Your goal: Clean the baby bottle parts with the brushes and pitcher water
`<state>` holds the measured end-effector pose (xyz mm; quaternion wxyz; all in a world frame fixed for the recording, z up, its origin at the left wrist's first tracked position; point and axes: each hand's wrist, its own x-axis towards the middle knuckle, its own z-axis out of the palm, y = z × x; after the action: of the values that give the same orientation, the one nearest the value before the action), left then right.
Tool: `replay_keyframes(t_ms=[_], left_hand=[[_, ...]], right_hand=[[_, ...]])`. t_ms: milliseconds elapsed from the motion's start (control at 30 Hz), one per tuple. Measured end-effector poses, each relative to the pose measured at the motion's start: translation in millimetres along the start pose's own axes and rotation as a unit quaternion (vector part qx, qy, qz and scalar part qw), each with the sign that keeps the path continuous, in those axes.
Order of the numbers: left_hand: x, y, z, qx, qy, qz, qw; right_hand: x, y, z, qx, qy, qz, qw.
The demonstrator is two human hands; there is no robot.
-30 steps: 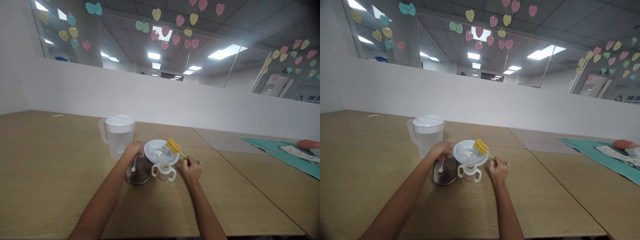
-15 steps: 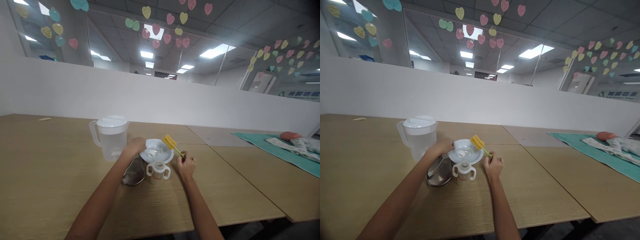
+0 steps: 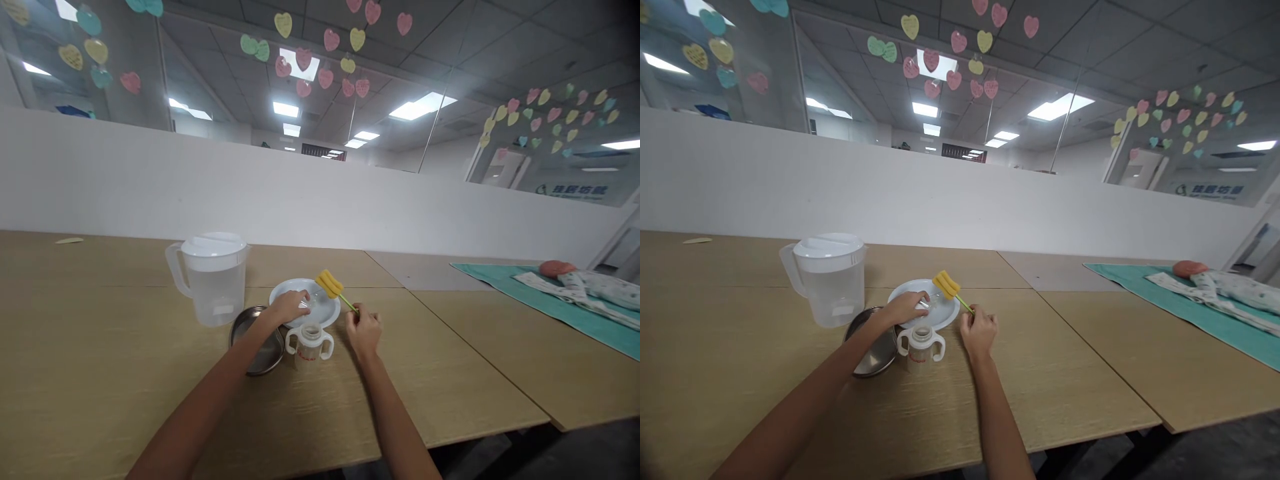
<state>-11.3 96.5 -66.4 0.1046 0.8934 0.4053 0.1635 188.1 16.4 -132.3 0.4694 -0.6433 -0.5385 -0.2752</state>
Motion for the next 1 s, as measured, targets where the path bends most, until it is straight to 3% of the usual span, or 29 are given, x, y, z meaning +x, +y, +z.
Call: replay_keyframes(t_ms=[200, 600, 1000], left_hand=[[10, -2, -1.3, -0.040, 0.059, -0.024, 0.997], [8, -4, 4.9, -0.099, 0.051, -0.019, 0.994], [-2, 22, -47.9, -0.127, 0.174, 0.028, 0.976]], right_hand=[[0, 0, 1, -0.008, -0.002, -0.003, 1.000], [-1, 3, 4, -0.020, -0.010, -0.009, 1.000], [-2, 3, 4, 0.012, -0.006, -0.050, 0.999]])
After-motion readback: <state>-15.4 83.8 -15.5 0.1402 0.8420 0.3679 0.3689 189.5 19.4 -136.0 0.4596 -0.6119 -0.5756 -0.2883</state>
